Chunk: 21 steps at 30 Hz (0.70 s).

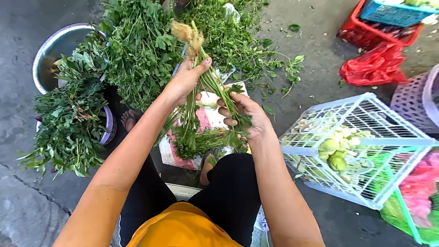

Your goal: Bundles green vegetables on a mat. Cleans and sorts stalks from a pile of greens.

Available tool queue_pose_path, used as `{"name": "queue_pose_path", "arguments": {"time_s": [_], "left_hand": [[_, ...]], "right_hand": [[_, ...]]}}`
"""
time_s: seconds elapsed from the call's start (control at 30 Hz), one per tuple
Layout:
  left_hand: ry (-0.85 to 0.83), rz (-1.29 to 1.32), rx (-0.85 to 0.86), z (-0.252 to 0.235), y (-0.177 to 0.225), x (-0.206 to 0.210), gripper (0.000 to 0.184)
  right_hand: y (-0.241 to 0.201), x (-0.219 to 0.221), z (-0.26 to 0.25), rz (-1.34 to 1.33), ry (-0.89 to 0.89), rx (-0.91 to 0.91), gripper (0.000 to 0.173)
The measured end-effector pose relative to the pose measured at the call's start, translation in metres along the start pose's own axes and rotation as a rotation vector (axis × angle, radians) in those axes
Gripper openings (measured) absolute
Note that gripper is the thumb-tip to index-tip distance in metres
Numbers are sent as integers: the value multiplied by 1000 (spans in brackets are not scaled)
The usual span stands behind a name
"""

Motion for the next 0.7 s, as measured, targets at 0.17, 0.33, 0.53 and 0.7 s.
{"name": "queue_pose_path", "arguments": {"time_s": [0.17, 0.33, 0.53, 0.7], "left_hand": [[123, 215, -113, -9, -9, 0, 29], [249, 176, -133, -8, -8, 7, 34], [360, 329, -109, -13, -10, 10, 35], [366, 319, -95, -12, -12, 22, 38]], "right_hand": [[9, -34, 3, 142, 223, -135, 19], [-27, -45, 32, 1183, 597, -409, 33], [-50, -18, 95, 1170, 1143, -868, 36], [-32, 32, 73, 1022, 615, -825, 24]]}}
Point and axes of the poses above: each hand's wrist, its own z-axis away from the middle knuckle, its own x-axis out of the palm, y = z × x, the point moved 4 cm from there along -z, towards the middle knuckle, and after that the axes turned 1 degree about x, right-handed, at the moved point
